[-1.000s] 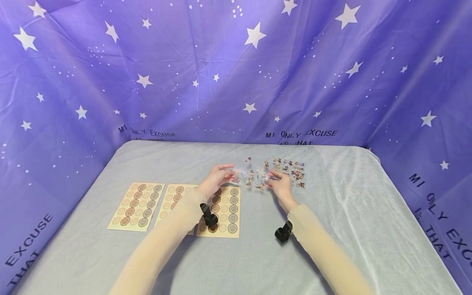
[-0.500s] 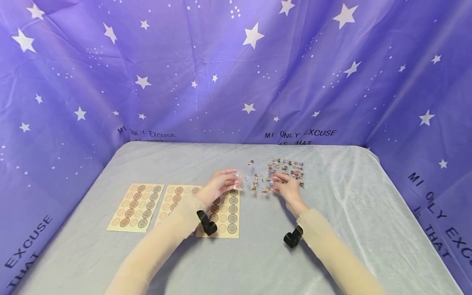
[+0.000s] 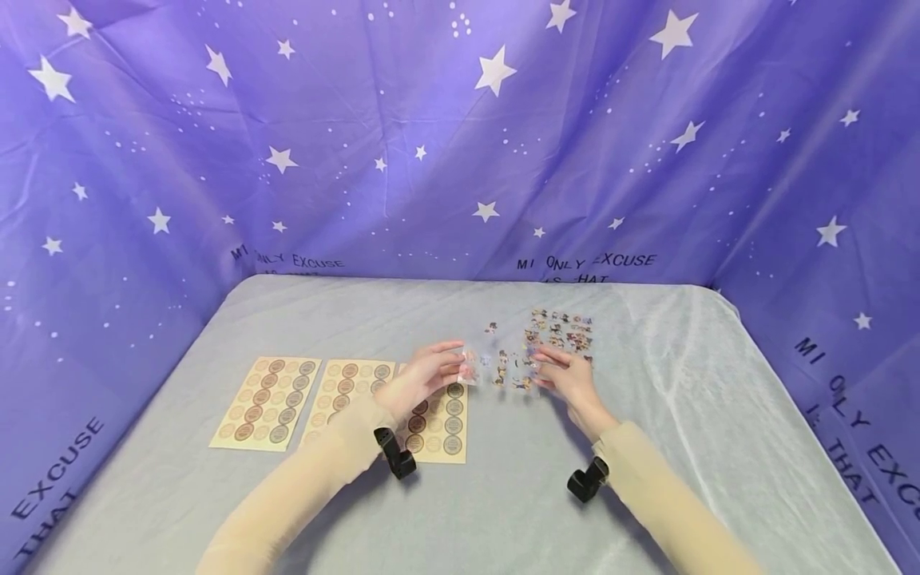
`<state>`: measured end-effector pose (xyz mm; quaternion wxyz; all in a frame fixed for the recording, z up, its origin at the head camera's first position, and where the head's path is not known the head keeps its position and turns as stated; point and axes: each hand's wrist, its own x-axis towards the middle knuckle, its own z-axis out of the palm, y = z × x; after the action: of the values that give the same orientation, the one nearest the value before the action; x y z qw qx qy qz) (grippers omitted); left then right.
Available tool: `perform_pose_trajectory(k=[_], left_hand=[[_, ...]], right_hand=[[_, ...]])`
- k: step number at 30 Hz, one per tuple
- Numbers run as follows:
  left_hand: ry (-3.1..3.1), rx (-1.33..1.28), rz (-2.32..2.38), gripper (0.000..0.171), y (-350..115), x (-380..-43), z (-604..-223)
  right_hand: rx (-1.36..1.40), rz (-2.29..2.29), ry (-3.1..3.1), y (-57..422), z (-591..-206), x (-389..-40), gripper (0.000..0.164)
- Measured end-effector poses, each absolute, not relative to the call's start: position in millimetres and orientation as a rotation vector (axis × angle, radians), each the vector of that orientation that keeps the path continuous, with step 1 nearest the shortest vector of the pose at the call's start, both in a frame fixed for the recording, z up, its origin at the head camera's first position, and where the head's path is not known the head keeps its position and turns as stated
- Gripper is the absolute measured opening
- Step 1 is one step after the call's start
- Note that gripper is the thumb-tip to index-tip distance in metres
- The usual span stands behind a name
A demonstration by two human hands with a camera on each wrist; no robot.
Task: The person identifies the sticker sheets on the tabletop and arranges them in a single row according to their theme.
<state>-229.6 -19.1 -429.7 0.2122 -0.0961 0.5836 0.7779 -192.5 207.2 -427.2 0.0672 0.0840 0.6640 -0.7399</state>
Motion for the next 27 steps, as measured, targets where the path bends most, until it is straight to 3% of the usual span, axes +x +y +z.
perform_pose_trajectory(k=[13, 27], left_hand=[[1.588, -0.251, 2.186, 0.041, -11.8, -203.9, -427.0], [1.675, -0.169, 2.167, 0.040, -3.9, -181.6, -431.1]], right_hand=[[0.171, -2.232, 1.972, 238.7, -463.1, -188.2, 0.070], [0.185, -2.096, 2.051, 241.3, -446.8, -162.3, 0.070]])
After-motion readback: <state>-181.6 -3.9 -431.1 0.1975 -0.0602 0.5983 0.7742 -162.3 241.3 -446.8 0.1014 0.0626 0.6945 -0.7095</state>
